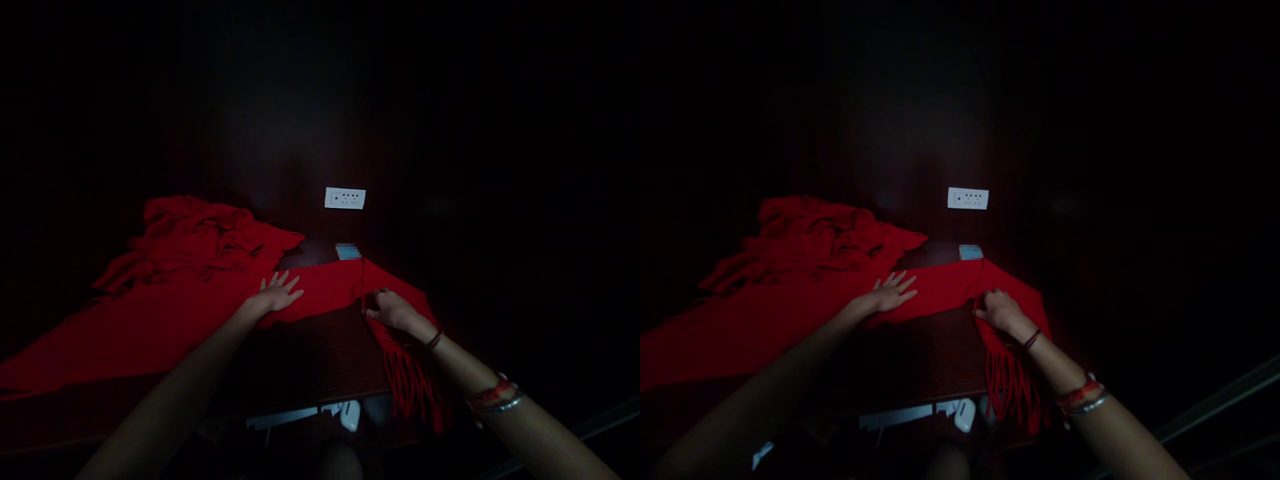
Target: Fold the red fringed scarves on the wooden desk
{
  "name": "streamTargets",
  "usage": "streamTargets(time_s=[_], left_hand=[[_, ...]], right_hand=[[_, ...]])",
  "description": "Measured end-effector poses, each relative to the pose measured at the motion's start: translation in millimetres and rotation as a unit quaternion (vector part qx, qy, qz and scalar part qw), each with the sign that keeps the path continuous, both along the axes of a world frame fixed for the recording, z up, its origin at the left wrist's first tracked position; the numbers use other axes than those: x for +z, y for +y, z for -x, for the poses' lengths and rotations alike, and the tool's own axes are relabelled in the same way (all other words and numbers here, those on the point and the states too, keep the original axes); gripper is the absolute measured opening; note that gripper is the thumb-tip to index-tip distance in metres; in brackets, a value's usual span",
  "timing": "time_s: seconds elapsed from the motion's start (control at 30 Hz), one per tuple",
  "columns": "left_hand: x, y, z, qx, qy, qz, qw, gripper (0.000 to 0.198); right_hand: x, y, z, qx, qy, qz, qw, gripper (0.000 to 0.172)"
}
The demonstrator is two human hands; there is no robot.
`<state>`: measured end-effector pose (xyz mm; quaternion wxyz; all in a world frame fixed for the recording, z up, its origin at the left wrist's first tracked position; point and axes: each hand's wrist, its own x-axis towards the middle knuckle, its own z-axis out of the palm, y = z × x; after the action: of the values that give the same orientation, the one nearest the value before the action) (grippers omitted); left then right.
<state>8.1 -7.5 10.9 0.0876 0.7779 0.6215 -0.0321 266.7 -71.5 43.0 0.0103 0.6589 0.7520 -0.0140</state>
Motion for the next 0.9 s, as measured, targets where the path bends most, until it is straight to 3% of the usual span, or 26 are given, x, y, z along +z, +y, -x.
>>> streamTargets(time_s=[0.13, 0.23, 0.3, 0.37, 0.5, 0.57, 0.63, 0.73, 0.8, 0.9], left_hand=[[-1.9, 5, 8, -0.019, -0.004, -0.016, 1.0, 0.06], [-0.5, 0, 4, -0.044, -0.012, -0.03, 0.999, 0.055], [1.5, -5, -1, -0.073, -0.021, -0.025, 0.997, 0.051], [3.5, -8, -5, -0.092, -0.024, -0.012, 0.995, 0.049], [5.4, -8, -1, -0.089, -0.017, -0.01, 0.996, 0.048], [5.4, -6, 3, -0.085, -0.016, -0.027, 0.996, 0.048], [5.6, -4, 4, -0.088, -0.02, -0.051, 0.995, 0.048], [7.0, -6, -2, -0.11, -0.044, -0.082, 0.99, 0.05], [8.1, -12, -9, -0.133, -0.064, -0.087, 0.985, 0.055], [8.8, -23, -21, -0.179, -0.078, -0.067, 0.978, 0.065]], right_hand=[[12.7, 0, -1, -0.028, 0.005, 0.0, 1.0, 0.02], [26.8, 6, 4, -0.032, 0.141, -0.039, 0.989, 0.021], [35.2, 4, 16, 0.007, 0.245, -0.066, 0.967, 0.023], [38.1, -3, 35, 0.079, 0.285, -0.059, 0.953, 0.023], [26.8, -15, 66, 0.2, 0.197, 0.079, 0.957, 0.024], [19.7, -12, 67, 0.21, 0.164, 0.059, 0.962, 0.029], [14.9, -2, 57, 0.178, 0.135, -0.036, 0.974, 0.031], [8.7, 19, 33, 0.063, 0.083, -0.147, 0.984, 0.034], [2.1, 34, 18, -0.017, 0.064, -0.156, 0.986, 0.042], [-9.2, 52, 1, -0.075, 0.074, -0.116, 0.988, 0.046]])
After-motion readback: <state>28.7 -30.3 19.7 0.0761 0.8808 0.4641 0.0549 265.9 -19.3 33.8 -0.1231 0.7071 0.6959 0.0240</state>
